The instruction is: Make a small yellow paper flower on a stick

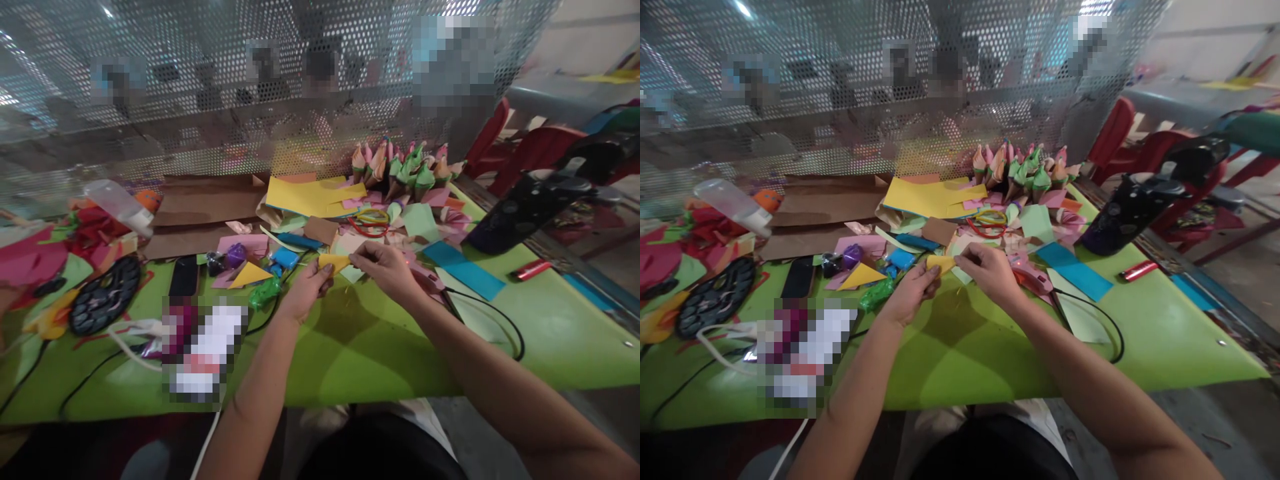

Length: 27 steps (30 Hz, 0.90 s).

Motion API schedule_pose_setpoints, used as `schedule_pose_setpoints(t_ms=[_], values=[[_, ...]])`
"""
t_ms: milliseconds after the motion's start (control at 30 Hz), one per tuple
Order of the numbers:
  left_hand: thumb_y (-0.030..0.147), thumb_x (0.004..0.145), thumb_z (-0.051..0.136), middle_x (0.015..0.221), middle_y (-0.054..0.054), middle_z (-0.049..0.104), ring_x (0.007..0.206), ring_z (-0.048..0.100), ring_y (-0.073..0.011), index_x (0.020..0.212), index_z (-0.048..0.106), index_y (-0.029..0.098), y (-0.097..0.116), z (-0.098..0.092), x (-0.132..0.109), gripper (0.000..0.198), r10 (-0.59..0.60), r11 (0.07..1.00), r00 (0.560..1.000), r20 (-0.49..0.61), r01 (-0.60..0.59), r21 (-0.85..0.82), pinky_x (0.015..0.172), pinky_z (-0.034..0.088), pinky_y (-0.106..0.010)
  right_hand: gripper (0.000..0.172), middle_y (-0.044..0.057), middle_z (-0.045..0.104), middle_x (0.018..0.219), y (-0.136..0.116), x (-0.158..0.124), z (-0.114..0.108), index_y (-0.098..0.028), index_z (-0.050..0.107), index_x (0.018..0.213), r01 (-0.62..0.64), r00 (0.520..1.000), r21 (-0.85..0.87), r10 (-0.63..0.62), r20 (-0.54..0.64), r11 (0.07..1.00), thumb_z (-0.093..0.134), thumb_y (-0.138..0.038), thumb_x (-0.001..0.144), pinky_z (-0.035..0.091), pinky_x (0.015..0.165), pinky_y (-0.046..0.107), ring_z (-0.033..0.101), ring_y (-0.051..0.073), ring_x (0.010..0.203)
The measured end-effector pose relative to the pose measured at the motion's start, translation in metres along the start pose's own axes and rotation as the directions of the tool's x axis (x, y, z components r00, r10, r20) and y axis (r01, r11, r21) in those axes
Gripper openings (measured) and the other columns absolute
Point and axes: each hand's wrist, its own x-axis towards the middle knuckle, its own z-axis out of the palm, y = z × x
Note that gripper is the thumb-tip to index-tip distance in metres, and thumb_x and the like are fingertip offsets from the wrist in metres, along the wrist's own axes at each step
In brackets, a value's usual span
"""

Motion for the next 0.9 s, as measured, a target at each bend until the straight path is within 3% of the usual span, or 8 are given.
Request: schedule_pose_setpoints(t_ms=[133, 333, 433, 567, 700, 767, 900], values=[[0.053, 0.069, 0.083, 0.062, 0.009, 0.038, 0.050, 0.031, -0.0049, 0.092, 0.057, 0.017, 0.000, 0.000, 0.000, 0.049, 0.031, 0.999, 1.000, 0.002, -0.031, 0.019, 0.047, 0.016, -0.020, 0.034, -0.002, 0.053, 0.060, 0.004, 0.001, 0.000, -0.020, 0.059, 0.067, -0.028, 0.997, 0.016, 0.027, 0.077, 0.999, 0.067, -0.051, 0.079, 0.030, 0.053, 0.027, 0.043, 0.012, 0.056], [0.057, 0.072, 0.078, 0.058, 0.009, 0.038, 0.049, 0.030, -0.0059, 0.093, 0.060, 0.016, 0.000, -0.004, 0.001, 0.050, 0.025, 0.996, 0.999, 0.023, -0.027, 0.086, 0.048, 0.017, -0.022, 0.037, -0.003, 0.048, 0.058, 0.002, 0.002, 0.000, -0.020, 0.058, 0.066, -0.067, 0.998, 0.141, 0.065, 0.017, 0.988, 0.070, -0.054, 0.075, 0.028, 0.051, 0.027, 0.038, 0.011, 0.054], [0.053, 0.077, 0.074, 0.059, 0.007, 0.042, 0.052, 0.034, -0.0072, 0.092, 0.062, 0.016, -0.001, -0.009, 0.004, 0.042, 0.109, 0.976, 0.994, 0.011, -0.109, 0.186, 0.051, 0.024, -0.022, 0.035, -0.002, 0.052, 0.059, 0.000, 0.001, -0.001, -0.019, 0.062, 0.068, -0.069, 0.997, 0.115, 0.064, 0.046, 0.991, 0.071, -0.052, 0.075, 0.030, 0.051, 0.027, 0.041, 0.012, 0.055], [0.037, 0.087, 0.066, 0.080, -0.001, 0.064, 0.074, 0.056, -0.0144, 0.094, 0.065, 0.017, 0.002, -0.012, 0.002, 0.022, 0.274, 0.842, 0.960, 0.058, -0.269, 0.468, 0.069, 0.042, -0.025, 0.034, 0.002, 0.067, 0.071, 0.005, 0.004, -0.003, -0.018, 0.071, 0.078, -0.058, 0.990, 0.062, 0.049, 0.133, 0.996, 0.074, -0.051, 0.072, 0.038, 0.058, 0.028, 0.055, 0.016, 0.064], [0.030, 0.091, 0.061, 0.080, -0.001, 0.067, 0.076, 0.059, -0.0159, 0.085, 0.064, 0.018, 0.007, -0.011, -0.003, 0.013, 0.311, 0.698, 0.948, 0.069, -0.277, 0.660, 0.070, 0.042, -0.026, 0.034, 0.001, 0.066, 0.065, 0.010, 0.007, -0.005, -0.019, 0.071, 0.073, -0.039, 0.983, -0.003, 0.039, 0.179, 0.999, 0.076, -0.052, 0.068, 0.038, 0.058, 0.029, 0.055, 0.016, 0.061], [0.035, 0.090, 0.062, 0.072, 0.001, 0.063, 0.068, 0.055, -0.0136, 0.081, 0.062, 0.018, 0.008, -0.011, -0.004, 0.019, 0.303, 0.732, 0.952, 0.045, -0.263, 0.629, 0.064, 0.040, -0.024, 0.036, 0.000, 0.063, 0.062, 0.009, 0.007, -0.005, -0.019, 0.069, 0.070, -0.063, 0.981, 0.001, 0.062, 0.185, 0.998, 0.077, -0.053, 0.067, 0.035, 0.056, 0.028, 0.051, 0.014, 0.058], [0.058, 0.083, 0.066, 0.060, 0.005, 0.057, 0.051, 0.045, -0.0088, 0.087, 0.057, 0.018, 0.004, -0.009, 0.001, 0.041, 0.258, 0.912, 0.964, -0.059, -0.222, 0.345, 0.051, 0.033, -0.021, 0.039, -0.001, 0.060, 0.063, 0.001, 0.005, -0.001, -0.018, 0.067, 0.069, -0.161, 0.979, 0.172, 0.136, 0.150, 0.972, 0.081, -0.054, 0.062, 0.035, 0.054, 0.028, 0.047, 0.012, 0.057]])
